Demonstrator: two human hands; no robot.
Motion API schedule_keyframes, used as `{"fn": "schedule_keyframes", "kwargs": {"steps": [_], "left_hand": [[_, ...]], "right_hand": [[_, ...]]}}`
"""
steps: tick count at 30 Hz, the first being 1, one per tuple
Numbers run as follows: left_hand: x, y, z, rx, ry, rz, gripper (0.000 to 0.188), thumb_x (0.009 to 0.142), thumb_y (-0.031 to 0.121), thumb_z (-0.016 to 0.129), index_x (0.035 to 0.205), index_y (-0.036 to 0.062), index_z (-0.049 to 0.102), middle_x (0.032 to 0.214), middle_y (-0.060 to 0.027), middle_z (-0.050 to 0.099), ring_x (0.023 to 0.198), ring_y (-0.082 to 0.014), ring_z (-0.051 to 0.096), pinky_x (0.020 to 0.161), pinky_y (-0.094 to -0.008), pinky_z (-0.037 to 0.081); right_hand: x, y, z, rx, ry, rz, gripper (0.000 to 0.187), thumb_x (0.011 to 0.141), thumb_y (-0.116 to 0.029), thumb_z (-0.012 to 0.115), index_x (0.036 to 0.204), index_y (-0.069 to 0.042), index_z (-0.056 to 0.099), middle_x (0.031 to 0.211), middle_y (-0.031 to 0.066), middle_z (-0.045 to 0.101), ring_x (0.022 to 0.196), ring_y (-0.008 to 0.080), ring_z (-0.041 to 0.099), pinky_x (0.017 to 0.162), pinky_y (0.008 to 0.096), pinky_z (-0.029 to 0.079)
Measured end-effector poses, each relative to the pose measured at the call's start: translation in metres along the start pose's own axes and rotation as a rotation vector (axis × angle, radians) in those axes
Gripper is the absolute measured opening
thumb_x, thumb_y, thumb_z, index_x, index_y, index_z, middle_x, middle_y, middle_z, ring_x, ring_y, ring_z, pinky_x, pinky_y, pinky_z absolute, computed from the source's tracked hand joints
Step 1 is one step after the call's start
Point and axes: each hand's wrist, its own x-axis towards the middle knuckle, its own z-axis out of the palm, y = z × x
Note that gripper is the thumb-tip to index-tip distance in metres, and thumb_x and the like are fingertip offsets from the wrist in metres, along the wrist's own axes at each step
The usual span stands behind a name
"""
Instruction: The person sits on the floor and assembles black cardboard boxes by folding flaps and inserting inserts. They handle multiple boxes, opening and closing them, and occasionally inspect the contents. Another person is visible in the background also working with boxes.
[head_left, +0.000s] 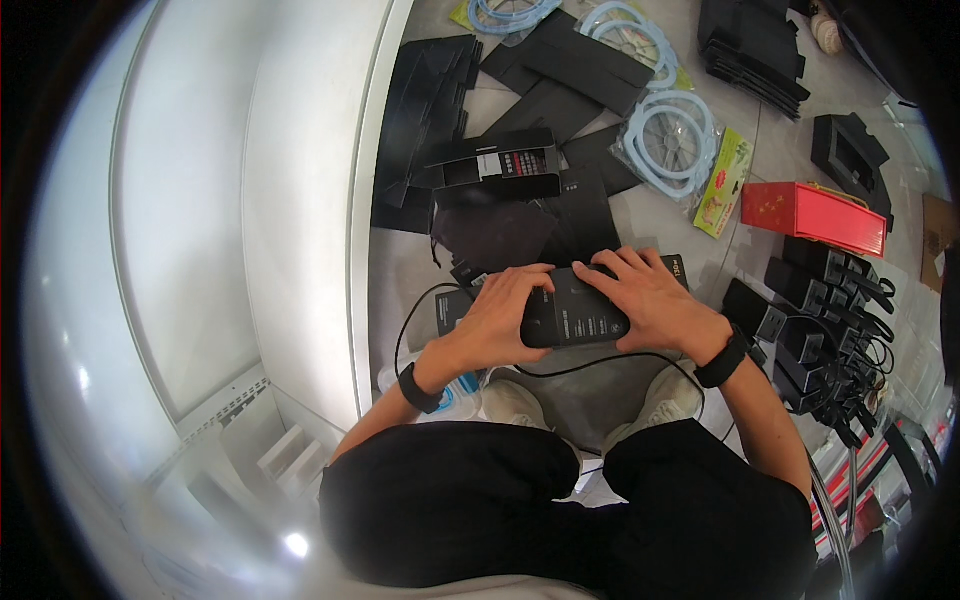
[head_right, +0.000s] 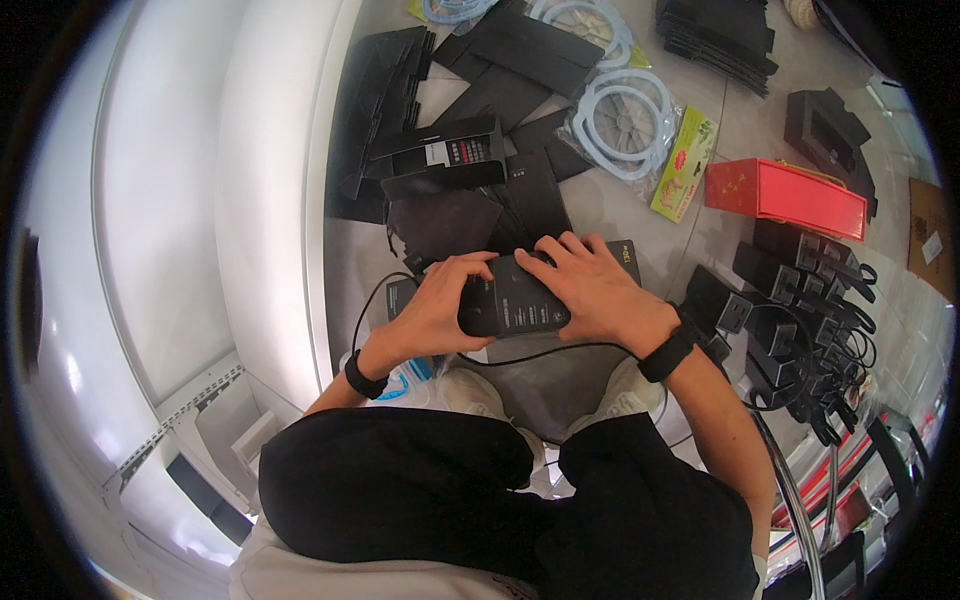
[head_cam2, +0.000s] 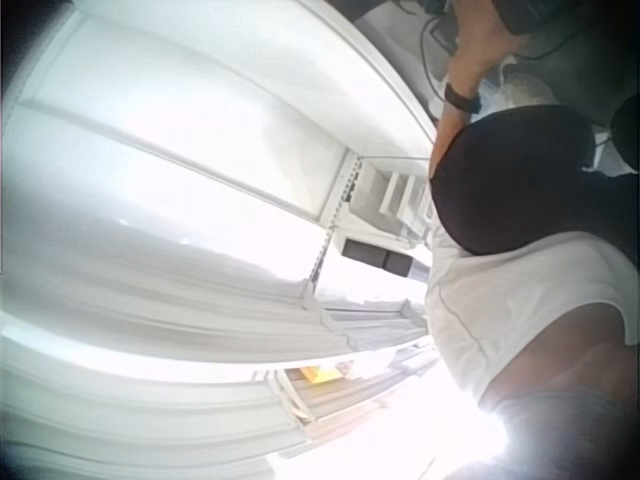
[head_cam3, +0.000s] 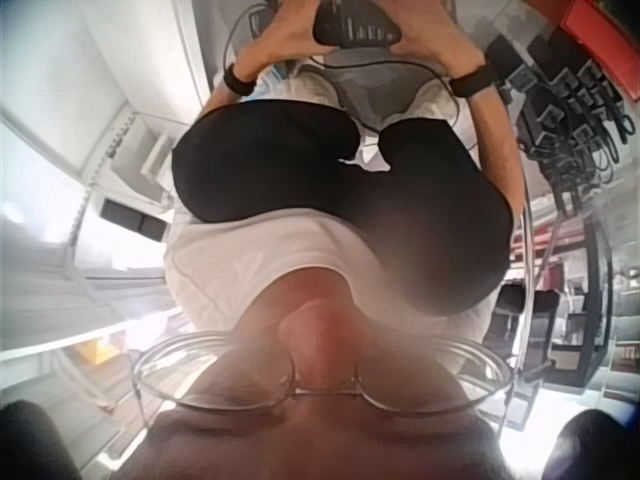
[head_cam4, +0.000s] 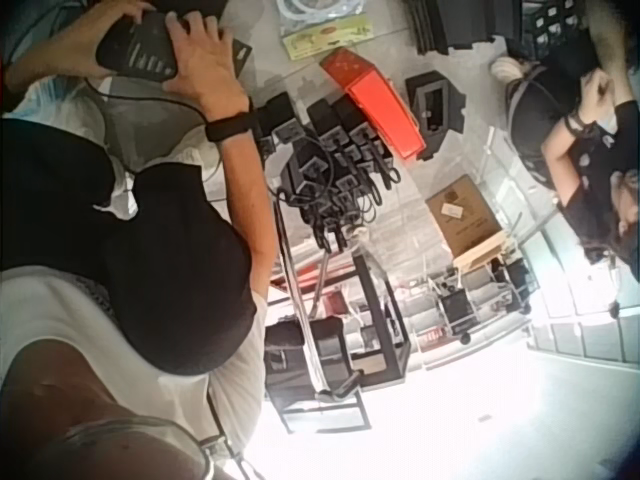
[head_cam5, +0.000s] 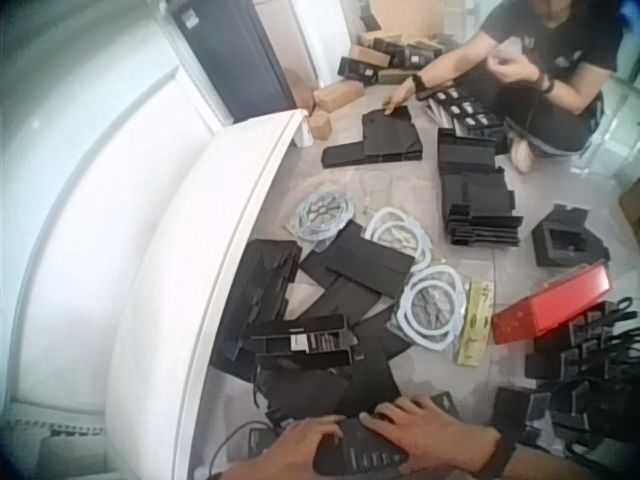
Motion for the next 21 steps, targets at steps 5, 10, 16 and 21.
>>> {"fn": "schedule_keyframes", "kwargs": {"steps": [5, 10, 16, 21], "left_hand": [[-0.0001, 0.0011, -0.0001, 0.002, -0.003, -0.006, 0.077, 0.061, 0.015, 0.087, 0.127, 0.0103, 0.047, 0.144, -0.0171, 0.051, 0.128, -0.0372, 0.05, 0.107, -0.0456, 0.038], [-0.0019, 0.0001, 0.0027, 0.019, -0.004, 0.003, 0.077, 0.061, 0.015, 0.086, 0.127, 0.0102, 0.047, 0.143, -0.0174, 0.051, 0.129, -0.0376, 0.05, 0.107, -0.0456, 0.038], [-0.0028, -0.002, 0.0042, -0.018, -0.017, 0.004, 0.077, 0.061, 0.014, 0.086, 0.127, 0.0097, 0.046, 0.143, -0.0187, 0.051, 0.13, -0.0387, 0.049, 0.11, -0.048, 0.036], [-0.0027, -0.0024, 0.006, -0.014, -0.023, 0.017, 0.077, 0.062, 0.014, 0.086, 0.127, 0.0091, 0.046, 0.145, -0.0198, 0.049, 0.13, -0.0398, 0.048, 0.112, -0.0476, 0.036]], "right_hand": [[0.0005, -0.0012, -0.001, -0.026, -0.026, 0.006, 0.106, 0.055, -0.019, 0.089, 0.151, -0.009, 0.045, 0.135, 0.0117, 0.051, 0.126, 0.032, 0.049, 0.107, 0.0458, 0.038], [0.0025, -0.0017, 0.0023, -0.109, -0.064, -0.002, 0.11, 0.054, -0.024, 0.094, 0.151, -0.009, 0.044, 0.133, 0.01, 0.05, 0.125, 0.0304, 0.049, 0.104, 0.0442, 0.038], [0.0015, 0.001, 0.0008, -0.015, -0.019, -0.033, 0.105, 0.054, -0.026, 0.091, 0.149, -0.009, 0.048, 0.132, 0.0098, 0.051, 0.124, 0.0306, 0.049, 0.104, 0.0439, 0.038], [0.0005, 0.0033, 0.0046, 0.002, 0.023, -0.05, 0.102, 0.055, -0.025, 0.088, 0.148, -0.009, 0.05, 0.131, 0.0102, 0.052, 0.123, 0.0304, 0.049, 0.104, 0.0436, 0.037]]}}
